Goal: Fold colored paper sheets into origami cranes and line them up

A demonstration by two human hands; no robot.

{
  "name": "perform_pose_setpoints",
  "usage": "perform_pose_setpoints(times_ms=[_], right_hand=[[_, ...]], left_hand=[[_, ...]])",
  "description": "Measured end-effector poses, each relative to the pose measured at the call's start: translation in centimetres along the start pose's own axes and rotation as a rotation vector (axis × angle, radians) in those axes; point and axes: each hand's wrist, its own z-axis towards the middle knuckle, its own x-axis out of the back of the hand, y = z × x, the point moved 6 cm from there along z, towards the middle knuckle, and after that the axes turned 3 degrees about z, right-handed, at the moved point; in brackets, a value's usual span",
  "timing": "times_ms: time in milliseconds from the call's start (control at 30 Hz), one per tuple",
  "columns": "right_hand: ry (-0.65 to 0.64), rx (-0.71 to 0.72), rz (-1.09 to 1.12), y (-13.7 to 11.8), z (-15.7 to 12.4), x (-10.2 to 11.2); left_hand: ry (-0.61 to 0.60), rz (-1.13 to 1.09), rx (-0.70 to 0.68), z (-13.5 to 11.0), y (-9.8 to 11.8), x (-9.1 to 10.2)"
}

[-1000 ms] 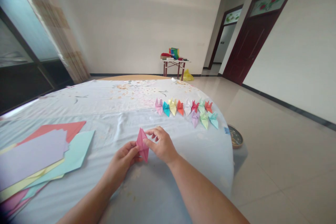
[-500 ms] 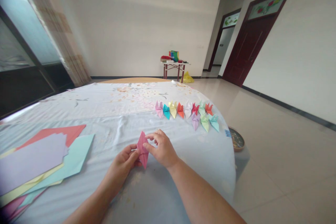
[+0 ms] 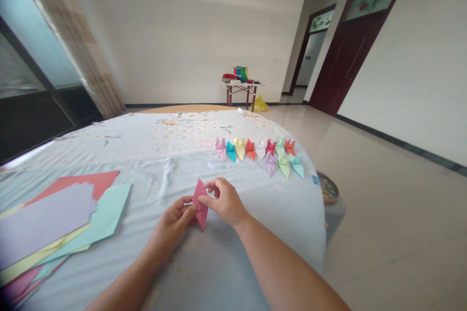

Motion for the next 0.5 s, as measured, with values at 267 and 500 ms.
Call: perform_pose_setpoints(times_ms=[267,500], right_hand=[[-0.182,-0.175,0.194,1.4,0.1,-0.7],[-0.188,-0.049,0.075,0.8,0.2,-0.2]], left_hand=[[0.018,0.023,0.008,-0.1,0.3,-0.2],[0.039,-0.008,0.039,-0.2,0.5,-0.1]])
